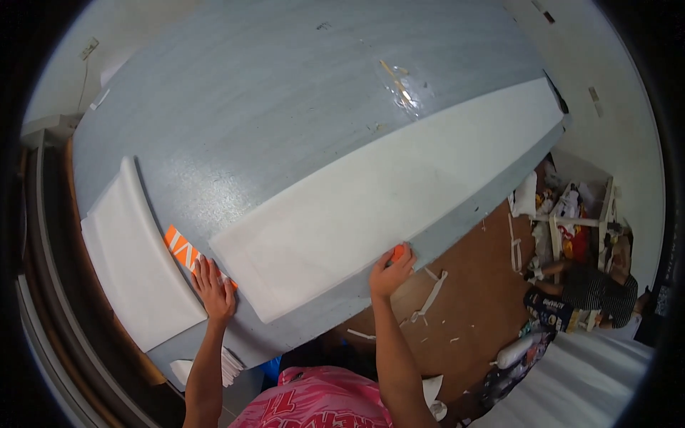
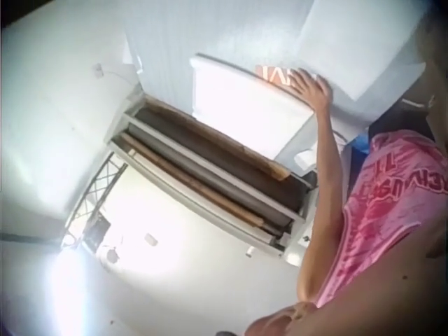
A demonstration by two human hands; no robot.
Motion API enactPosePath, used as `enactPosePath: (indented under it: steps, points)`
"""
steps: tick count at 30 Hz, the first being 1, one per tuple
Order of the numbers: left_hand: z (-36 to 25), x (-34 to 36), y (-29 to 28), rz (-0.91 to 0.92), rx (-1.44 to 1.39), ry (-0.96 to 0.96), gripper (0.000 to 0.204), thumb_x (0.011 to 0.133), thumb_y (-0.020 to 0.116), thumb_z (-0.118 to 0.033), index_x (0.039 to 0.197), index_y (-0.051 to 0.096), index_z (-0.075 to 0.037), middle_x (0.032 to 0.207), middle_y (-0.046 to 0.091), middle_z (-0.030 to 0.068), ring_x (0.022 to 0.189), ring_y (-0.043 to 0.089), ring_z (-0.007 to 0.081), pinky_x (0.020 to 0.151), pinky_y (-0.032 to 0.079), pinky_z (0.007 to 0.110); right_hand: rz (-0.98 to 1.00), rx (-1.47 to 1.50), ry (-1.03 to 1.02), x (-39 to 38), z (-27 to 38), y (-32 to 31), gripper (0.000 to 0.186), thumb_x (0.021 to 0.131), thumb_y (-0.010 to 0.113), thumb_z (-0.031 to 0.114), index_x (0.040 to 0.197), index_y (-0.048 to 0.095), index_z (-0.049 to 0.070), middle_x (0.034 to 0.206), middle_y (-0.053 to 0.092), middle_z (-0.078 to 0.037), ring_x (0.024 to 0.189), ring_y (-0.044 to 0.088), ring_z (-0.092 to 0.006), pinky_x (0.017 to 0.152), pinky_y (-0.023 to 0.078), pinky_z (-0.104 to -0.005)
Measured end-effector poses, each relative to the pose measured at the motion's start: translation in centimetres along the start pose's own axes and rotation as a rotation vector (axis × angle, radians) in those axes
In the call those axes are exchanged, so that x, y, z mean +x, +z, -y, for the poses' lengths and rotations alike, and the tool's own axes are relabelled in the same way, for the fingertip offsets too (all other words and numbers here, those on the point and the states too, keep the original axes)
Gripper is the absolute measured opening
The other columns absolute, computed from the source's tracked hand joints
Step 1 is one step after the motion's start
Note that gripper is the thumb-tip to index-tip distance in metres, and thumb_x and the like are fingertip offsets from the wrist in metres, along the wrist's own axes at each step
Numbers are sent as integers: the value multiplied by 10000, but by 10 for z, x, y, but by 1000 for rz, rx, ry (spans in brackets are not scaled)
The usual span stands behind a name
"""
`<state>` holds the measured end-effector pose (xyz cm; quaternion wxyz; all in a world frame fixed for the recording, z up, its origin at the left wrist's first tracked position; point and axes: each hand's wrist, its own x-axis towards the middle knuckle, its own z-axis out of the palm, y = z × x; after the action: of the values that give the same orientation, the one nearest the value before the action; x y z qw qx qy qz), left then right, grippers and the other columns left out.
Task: The recorder is applying an orange vinyl decal to a white fabric material using a squeegee tool.
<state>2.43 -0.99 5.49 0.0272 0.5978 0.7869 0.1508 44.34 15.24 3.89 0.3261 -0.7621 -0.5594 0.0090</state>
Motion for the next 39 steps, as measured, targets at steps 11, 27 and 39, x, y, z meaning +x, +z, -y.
enactPosePath:
  steps: [11,27,39]
  points:
    - [-8,-2,-5,13,-30,-3,842,980,691,-361,1683,378,-19,1777,313,234,1674,219,423,1330,103,620,4,9,64,-8,-7,-3,437,1033,654,161,1442,578,26,1366,595,-215,1134,652,-435,990,454,-507]
    - [7,-7,-1,-105,-81,41,786,989,721,-284,1671,418,-40,1768,350,203,1661,269,403,1336,161,595,36,-34,31,-10,7,-4,646,968,795,369,1468,550,43,1394,572,-201,1240,600,-409,997,448,-530]
    - [-9,1,-4,-60,-36,128,833,1021,693,-377,1683,365,7,1739,349,287,1632,296,462,1323,190,619,26,-105,55,-2,-6,-3,701,909,834,420,1455,591,53,1365,600,-198,1220,609,-418,995,480,-542]
